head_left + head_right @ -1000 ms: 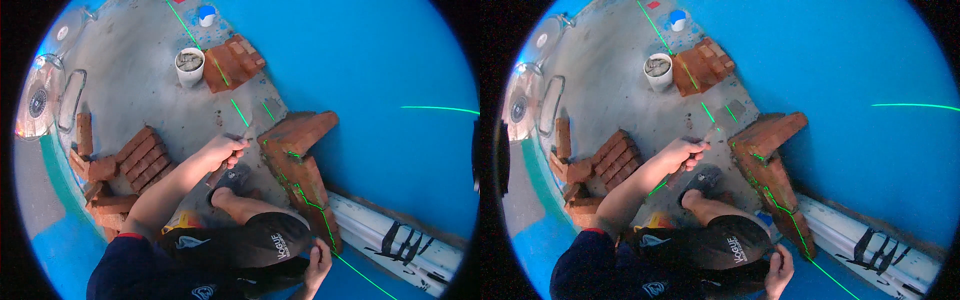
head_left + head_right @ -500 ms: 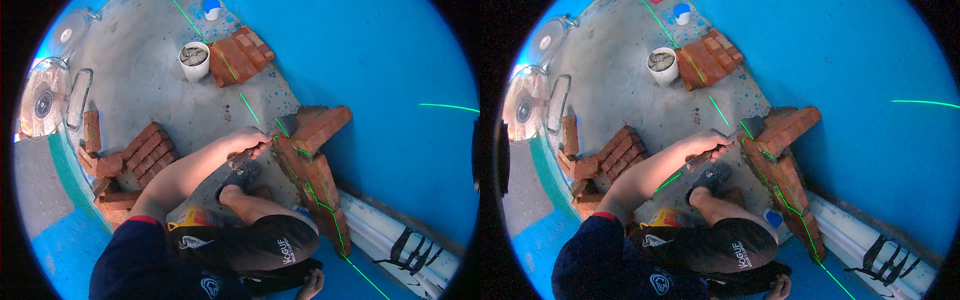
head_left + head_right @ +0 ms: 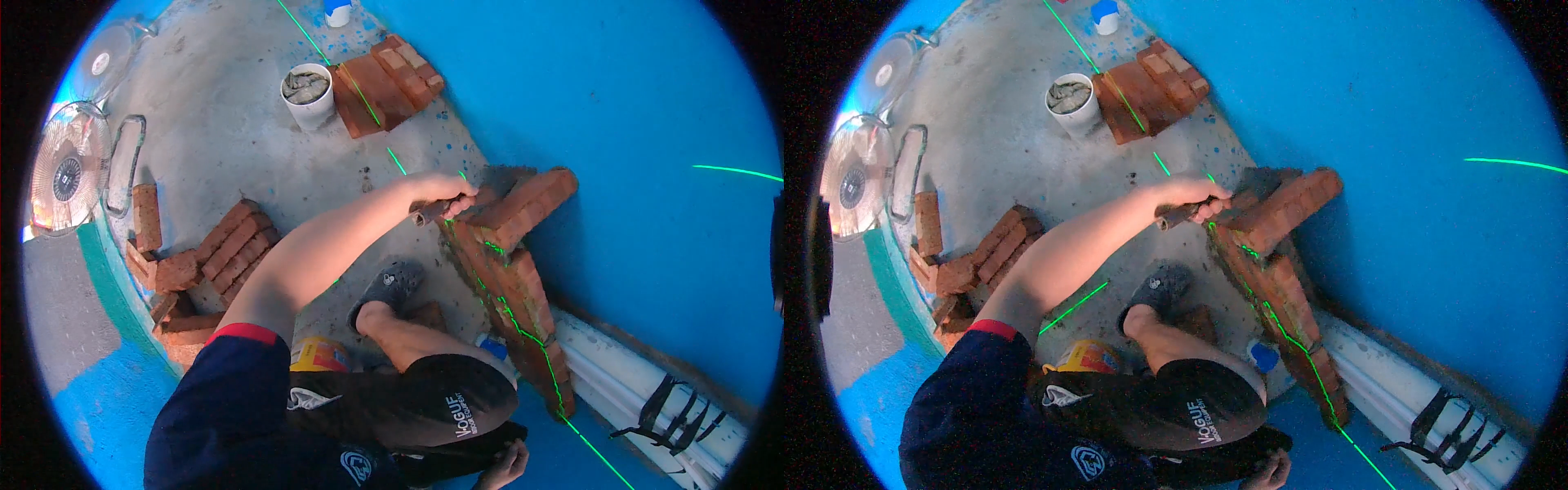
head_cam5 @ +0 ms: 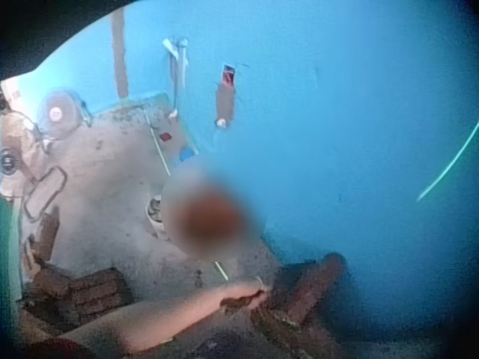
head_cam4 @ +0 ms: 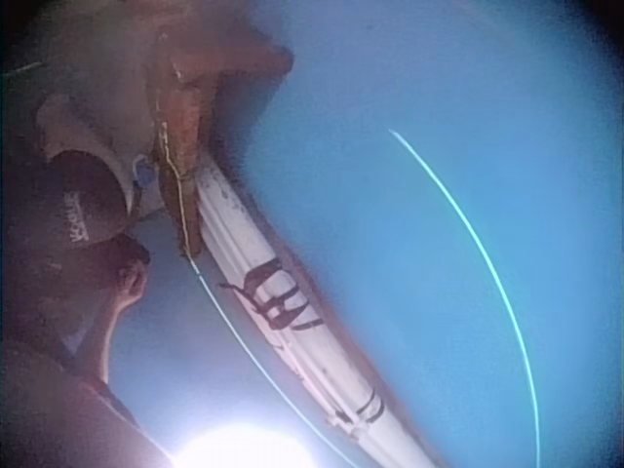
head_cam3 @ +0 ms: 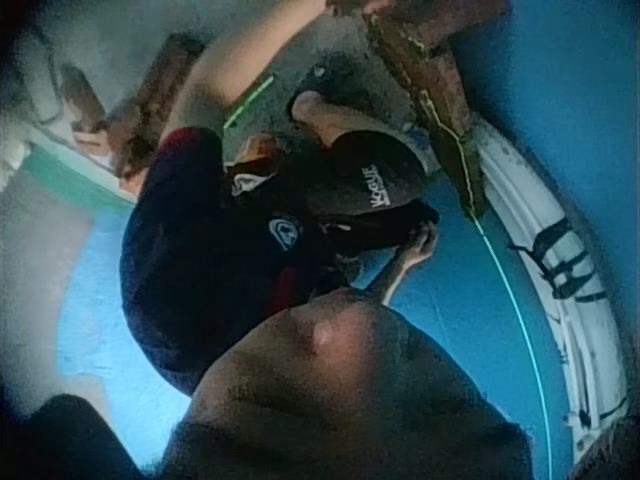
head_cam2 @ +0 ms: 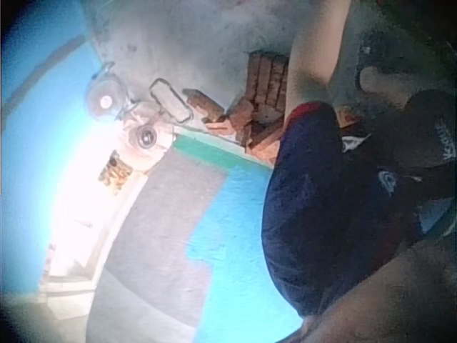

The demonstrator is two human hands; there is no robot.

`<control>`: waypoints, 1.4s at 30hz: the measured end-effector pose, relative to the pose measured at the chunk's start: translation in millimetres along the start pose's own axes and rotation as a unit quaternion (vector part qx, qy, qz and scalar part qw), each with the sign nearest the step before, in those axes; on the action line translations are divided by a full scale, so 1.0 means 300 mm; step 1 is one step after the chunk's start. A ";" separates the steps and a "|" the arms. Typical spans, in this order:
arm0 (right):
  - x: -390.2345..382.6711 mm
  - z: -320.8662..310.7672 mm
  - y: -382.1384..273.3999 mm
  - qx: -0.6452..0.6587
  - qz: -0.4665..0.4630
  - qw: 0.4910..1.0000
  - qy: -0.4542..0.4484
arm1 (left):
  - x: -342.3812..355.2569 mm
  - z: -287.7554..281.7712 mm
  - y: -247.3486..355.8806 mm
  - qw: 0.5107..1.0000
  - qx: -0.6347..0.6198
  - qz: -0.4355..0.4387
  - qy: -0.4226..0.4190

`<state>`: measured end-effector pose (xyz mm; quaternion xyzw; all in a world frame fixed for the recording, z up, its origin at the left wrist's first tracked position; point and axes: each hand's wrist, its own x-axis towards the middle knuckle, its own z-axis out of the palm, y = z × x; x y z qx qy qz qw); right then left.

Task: The person applies mortar to bricks and places them to build a small wall section using a trowel and a laser level for alignment.

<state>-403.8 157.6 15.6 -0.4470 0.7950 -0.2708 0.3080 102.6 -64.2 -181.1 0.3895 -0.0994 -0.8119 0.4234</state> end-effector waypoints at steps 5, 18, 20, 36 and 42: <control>0.009 0.037 0.008 -0.061 -0.100 0.993 0.032 | 0.036 0.066 0.046 1.000 -0.020 0.009 0.000; 0.000 0.085 -0.045 -0.089 -0.094 0.990 0.060 | 0.103 0.122 0.166 0.975 -0.209 -0.065 -0.029; -0.001 0.085 -0.039 -0.094 -0.121 0.986 0.065 | 0.097 0.136 0.172 0.976 -0.206 -0.064 -0.028; 0.011 0.046 0.075 -0.065 -0.164 0.982 0.070 | -0.010 0.294 0.252 0.972 -0.233 -0.034 -0.018; -0.008 0.045 0.067 -0.009 -0.132 0.989 0.067 | -0.048 0.332 0.259 0.967 -0.252 -0.024 -0.028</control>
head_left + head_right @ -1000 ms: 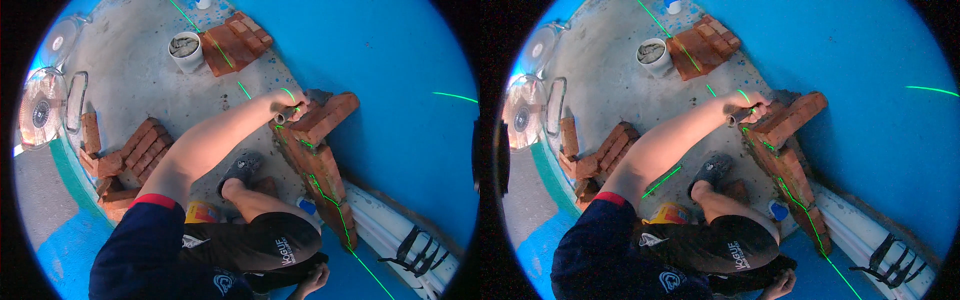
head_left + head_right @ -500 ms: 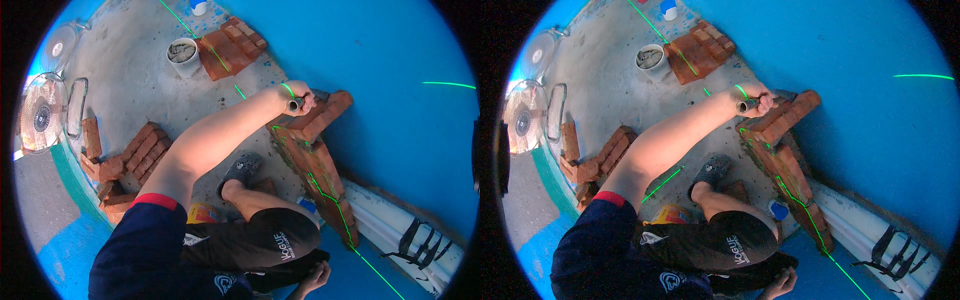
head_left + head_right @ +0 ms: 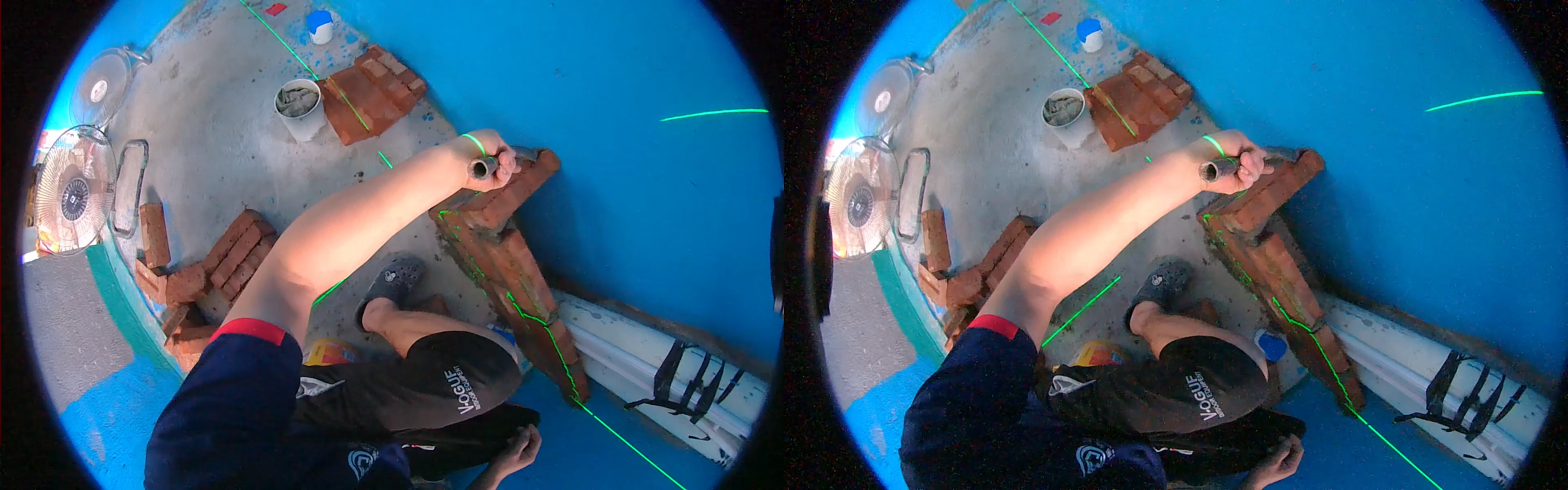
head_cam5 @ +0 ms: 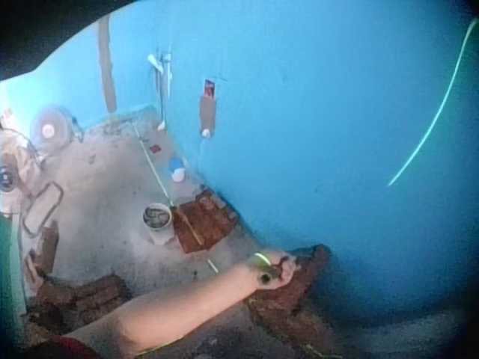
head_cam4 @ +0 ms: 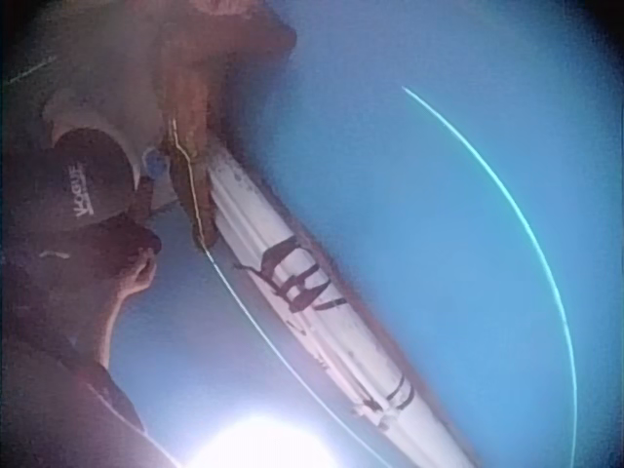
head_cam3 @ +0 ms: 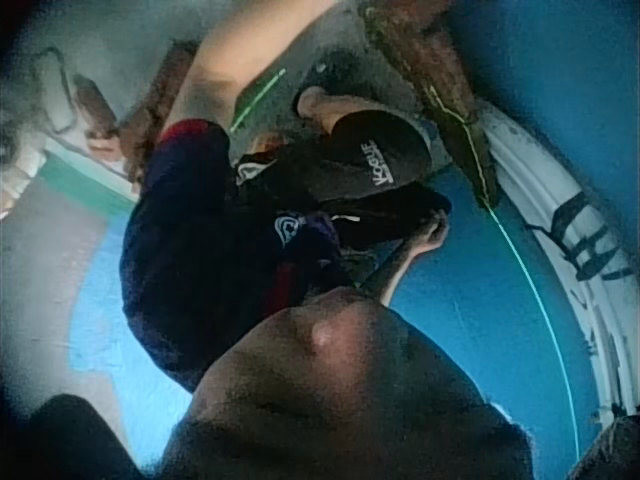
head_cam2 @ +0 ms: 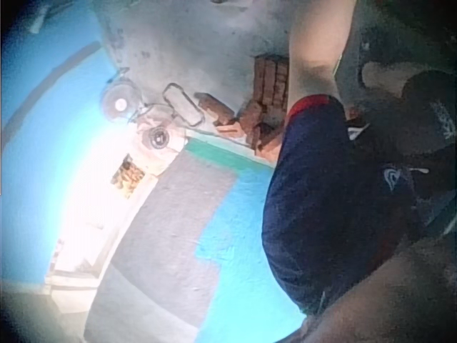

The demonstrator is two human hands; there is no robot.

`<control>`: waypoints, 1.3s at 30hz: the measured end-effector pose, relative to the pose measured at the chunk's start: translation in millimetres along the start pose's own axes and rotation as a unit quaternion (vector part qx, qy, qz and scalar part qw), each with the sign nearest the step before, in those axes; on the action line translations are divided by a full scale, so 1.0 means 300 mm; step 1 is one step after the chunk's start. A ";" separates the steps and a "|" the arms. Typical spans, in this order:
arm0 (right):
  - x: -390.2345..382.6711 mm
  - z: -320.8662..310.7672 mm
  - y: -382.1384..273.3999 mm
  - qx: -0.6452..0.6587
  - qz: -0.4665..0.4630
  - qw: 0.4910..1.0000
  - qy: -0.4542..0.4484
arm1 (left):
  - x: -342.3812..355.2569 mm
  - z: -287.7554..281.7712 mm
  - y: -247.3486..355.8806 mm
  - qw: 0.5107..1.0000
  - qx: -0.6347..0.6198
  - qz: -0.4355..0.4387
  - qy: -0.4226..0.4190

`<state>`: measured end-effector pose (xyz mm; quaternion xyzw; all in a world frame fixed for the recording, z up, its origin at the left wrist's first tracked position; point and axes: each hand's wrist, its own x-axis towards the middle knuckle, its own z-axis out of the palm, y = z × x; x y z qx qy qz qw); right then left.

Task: The person applies mortar to bricks and places them to build a small wall section using a trowel and a laser level for alignment.

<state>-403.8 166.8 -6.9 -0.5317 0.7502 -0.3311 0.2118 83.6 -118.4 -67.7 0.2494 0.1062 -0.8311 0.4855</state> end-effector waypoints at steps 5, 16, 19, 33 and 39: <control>0.001 0.004 -0.002 -0.010 -0.002 1.000 0.008 | -0.048 -0.101 0.011 0.993 -0.065 -0.021 -0.097; 0.016 0.044 -0.066 -0.038 -0.068 0.997 -0.011 | -0.106 -0.522 -0.009 0.964 0.254 0.053 0.065; 0.010 0.061 -0.133 -0.022 0.005 1.000 0.015 | -0.021 -0.582 -0.051 0.938 0.312 0.059 0.135; 0.032 0.043 -0.094 -0.029 0.041 0.999 -0.007 | 0.083 -0.566 -0.156 0.944 0.306 0.067 0.105; 0.047 0.054 -0.090 -0.123 -0.073 0.989 -0.027 | 0.075 -0.536 -0.146 0.938 0.324 0.069 0.102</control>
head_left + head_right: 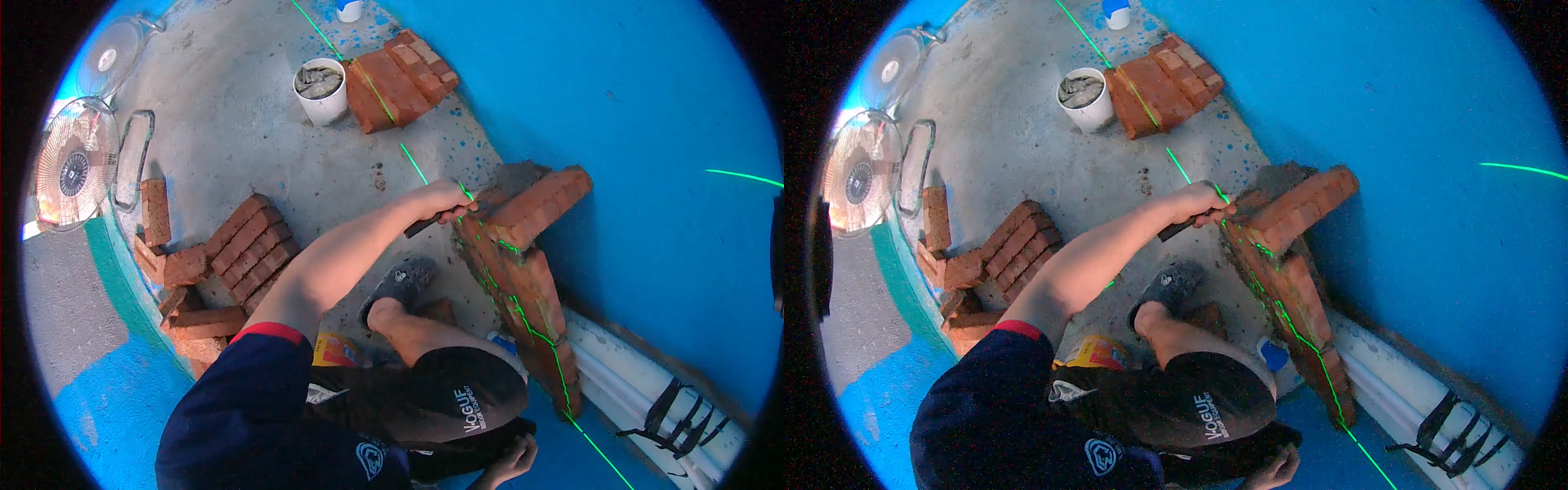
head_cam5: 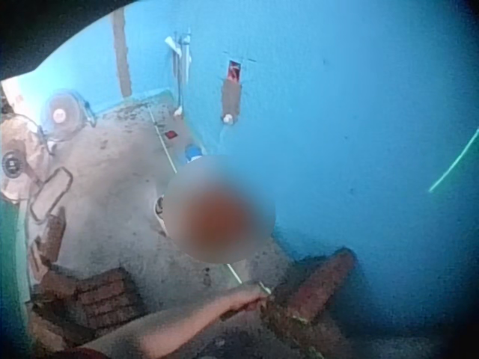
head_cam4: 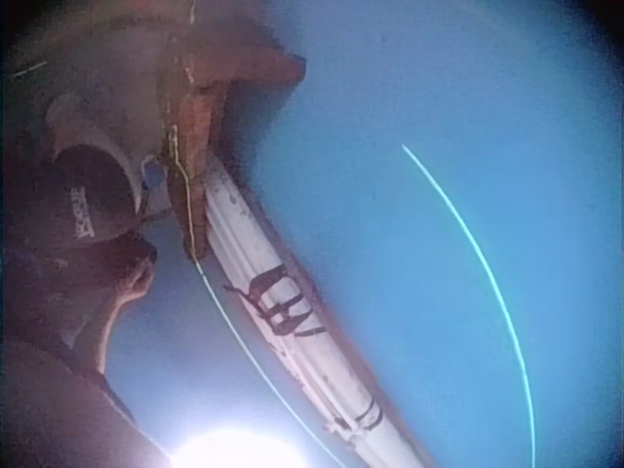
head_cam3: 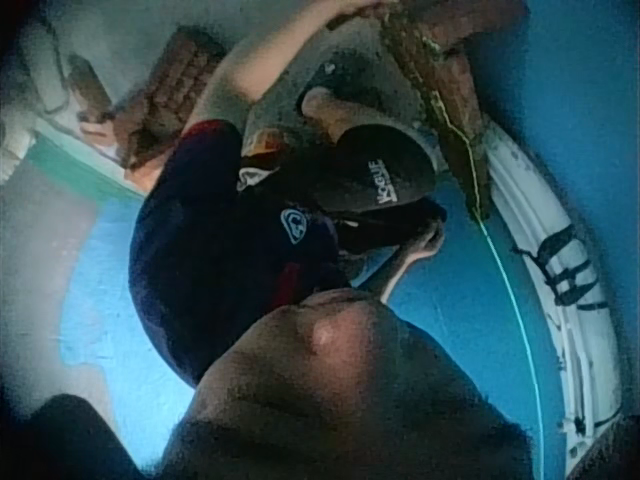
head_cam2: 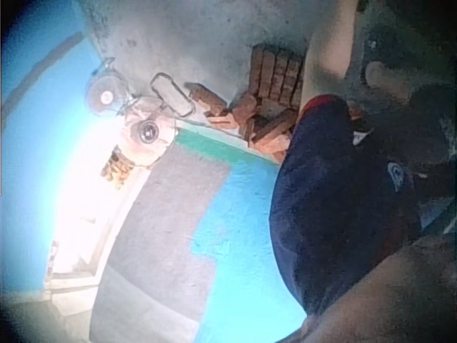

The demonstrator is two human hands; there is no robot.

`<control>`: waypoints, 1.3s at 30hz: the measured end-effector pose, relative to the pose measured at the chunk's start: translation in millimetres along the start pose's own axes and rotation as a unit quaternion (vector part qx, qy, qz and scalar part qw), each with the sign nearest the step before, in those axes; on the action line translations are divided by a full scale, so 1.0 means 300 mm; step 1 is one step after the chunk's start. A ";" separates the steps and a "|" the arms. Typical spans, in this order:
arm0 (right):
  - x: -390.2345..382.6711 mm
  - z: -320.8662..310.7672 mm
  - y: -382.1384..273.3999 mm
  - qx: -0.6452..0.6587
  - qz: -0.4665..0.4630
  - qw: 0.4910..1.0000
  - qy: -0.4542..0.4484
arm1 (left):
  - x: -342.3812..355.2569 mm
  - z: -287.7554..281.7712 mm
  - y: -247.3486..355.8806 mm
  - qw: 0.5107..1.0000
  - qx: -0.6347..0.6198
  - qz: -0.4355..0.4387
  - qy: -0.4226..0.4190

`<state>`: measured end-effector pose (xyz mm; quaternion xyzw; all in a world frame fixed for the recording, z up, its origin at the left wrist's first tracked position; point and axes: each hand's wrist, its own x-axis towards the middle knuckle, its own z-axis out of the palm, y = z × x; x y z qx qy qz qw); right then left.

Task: The person applies mortar to bricks and places them to build a small wall section using a trowel and a laser level for alignment.

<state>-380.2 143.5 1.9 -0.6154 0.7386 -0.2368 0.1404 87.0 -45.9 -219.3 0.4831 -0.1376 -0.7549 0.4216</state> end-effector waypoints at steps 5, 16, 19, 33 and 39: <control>-0.023 -0.012 0.030 0.018 0.015 1.000 0.017 | -0.061 -0.012 -0.006 0.999 0.005 0.034 -0.028; -0.072 -0.033 -0.148 0.112 0.029 0.993 0.021 | -0.670 0.229 0.121 0.955 -0.169 0.165 -0.179; -0.143 -0.121 -0.342 0.269 0.059 0.959 -0.067 | -0.825 0.497 0.188 0.950 -0.098 0.181 -0.236; -0.954 -0.493 -0.159 0.207 0.377 0.889 0.158 | -1.215 1.246 -0.408 0.629 0.467 0.277 -0.556; -1.373 -0.560 0.016 -0.001 0.584 0.805 0.109 | -1.136 1.109 -0.396 0.742 0.464 0.120 -0.470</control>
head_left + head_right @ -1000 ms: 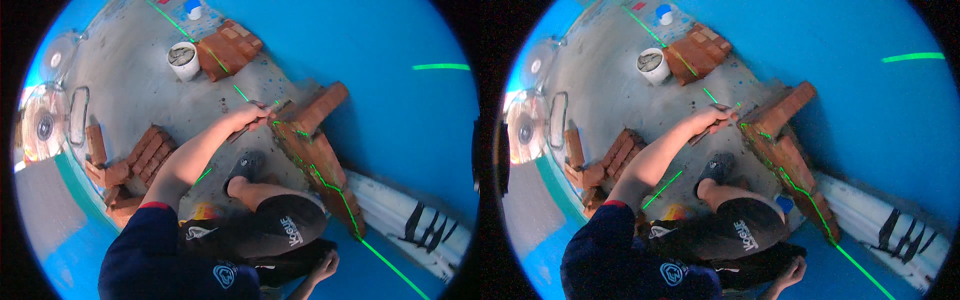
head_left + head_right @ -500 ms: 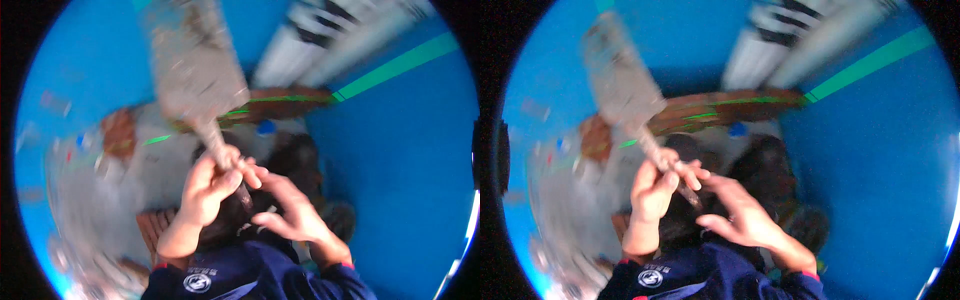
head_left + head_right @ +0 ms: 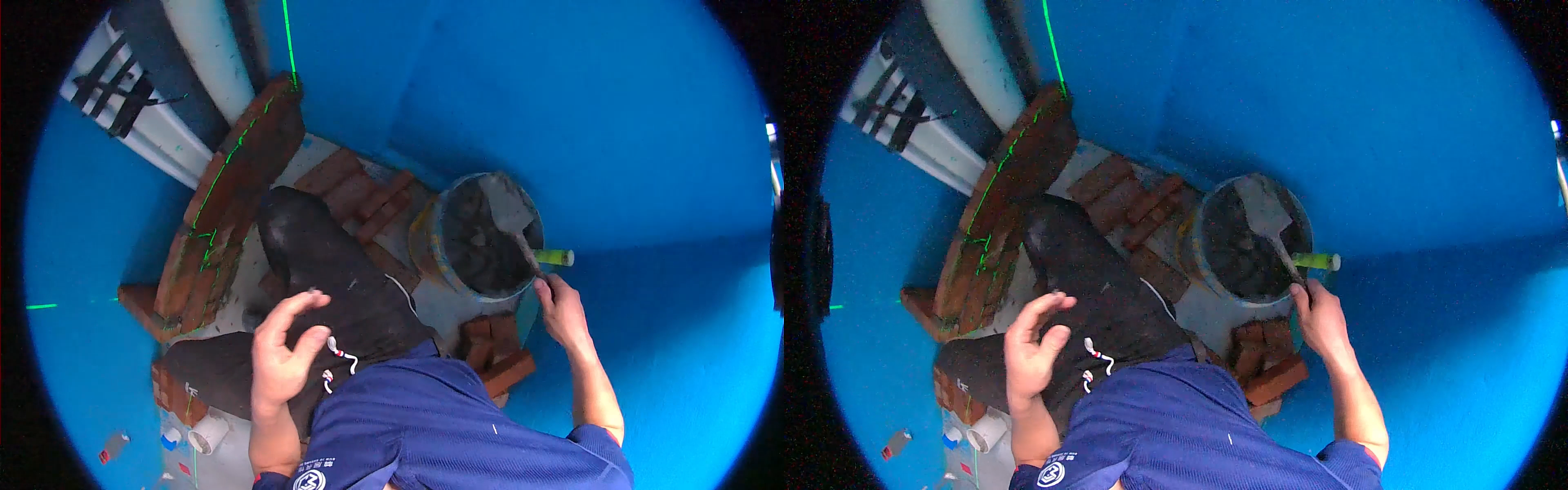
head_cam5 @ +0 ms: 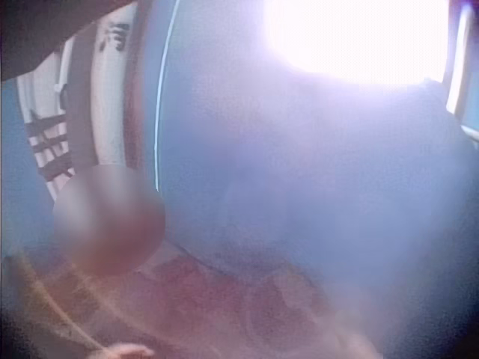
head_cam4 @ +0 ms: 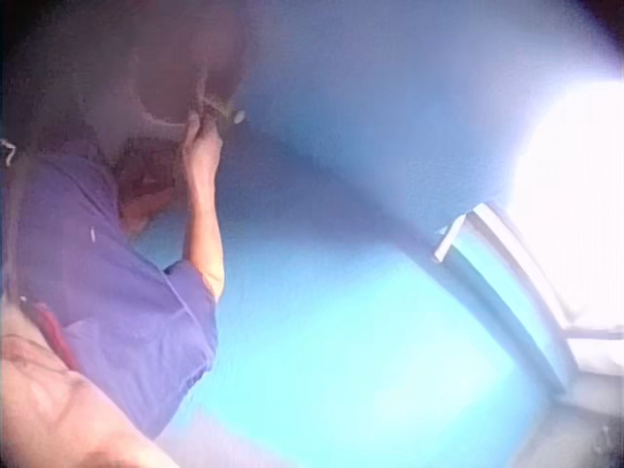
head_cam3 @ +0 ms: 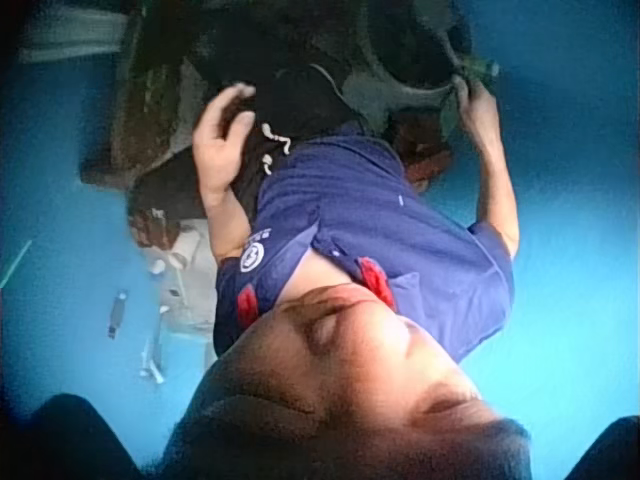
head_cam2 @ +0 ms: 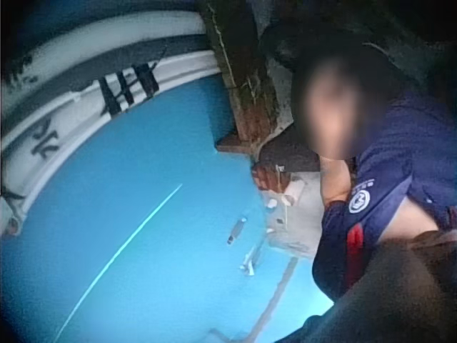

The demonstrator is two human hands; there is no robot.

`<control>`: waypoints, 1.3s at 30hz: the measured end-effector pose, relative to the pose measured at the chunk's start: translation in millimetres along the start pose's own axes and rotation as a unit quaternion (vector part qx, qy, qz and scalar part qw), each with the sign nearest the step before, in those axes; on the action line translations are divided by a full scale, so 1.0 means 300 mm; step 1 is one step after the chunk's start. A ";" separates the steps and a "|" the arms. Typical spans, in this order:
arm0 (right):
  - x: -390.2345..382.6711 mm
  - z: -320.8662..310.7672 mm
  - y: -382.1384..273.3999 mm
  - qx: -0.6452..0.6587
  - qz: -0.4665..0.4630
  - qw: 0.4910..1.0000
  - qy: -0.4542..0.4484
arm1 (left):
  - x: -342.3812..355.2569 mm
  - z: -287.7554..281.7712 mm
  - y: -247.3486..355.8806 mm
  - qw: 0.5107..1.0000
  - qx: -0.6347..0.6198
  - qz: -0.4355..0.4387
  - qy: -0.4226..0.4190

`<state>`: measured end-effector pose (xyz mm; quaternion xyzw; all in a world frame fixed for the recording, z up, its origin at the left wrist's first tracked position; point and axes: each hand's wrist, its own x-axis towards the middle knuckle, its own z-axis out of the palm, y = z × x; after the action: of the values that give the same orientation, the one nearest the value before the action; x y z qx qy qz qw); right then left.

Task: The person applies mortar to bricks and places them to build a small wall section using a trowel and a laser level for alignment.

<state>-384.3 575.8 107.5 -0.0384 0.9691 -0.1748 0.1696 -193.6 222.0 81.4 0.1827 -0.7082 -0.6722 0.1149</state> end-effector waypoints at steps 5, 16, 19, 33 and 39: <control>0.168 0.193 0.170 -0.062 0.018 0.997 -0.037 | 0.022 -0.118 0.001 0.996 0.035 0.036 0.074; 0.347 0.178 0.182 -0.144 -0.093 0.984 -0.057 | -0.128 -0.372 -0.120 0.948 0.009 -0.006 0.317; 0.351 0.168 0.147 -0.146 -0.135 0.979 -0.044 | -0.200 -0.466 -0.135 0.913 0.096 -0.019 0.395; 0.355 0.056 -0.541 0.163 -0.337 0.920 -0.115 | -0.249 -1.174 -0.299 0.797 0.367 -0.188 0.441; 0.196 0.484 -1.236 -0.070 -0.706 0.687 -0.158 | -0.300 -1.251 -0.543 0.758 0.437 -0.322 0.361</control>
<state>-384.1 173.7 91.4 -0.7503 0.6238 -0.1655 0.1434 58.1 -87.2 -46.8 0.6597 -0.7303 -0.1712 0.0465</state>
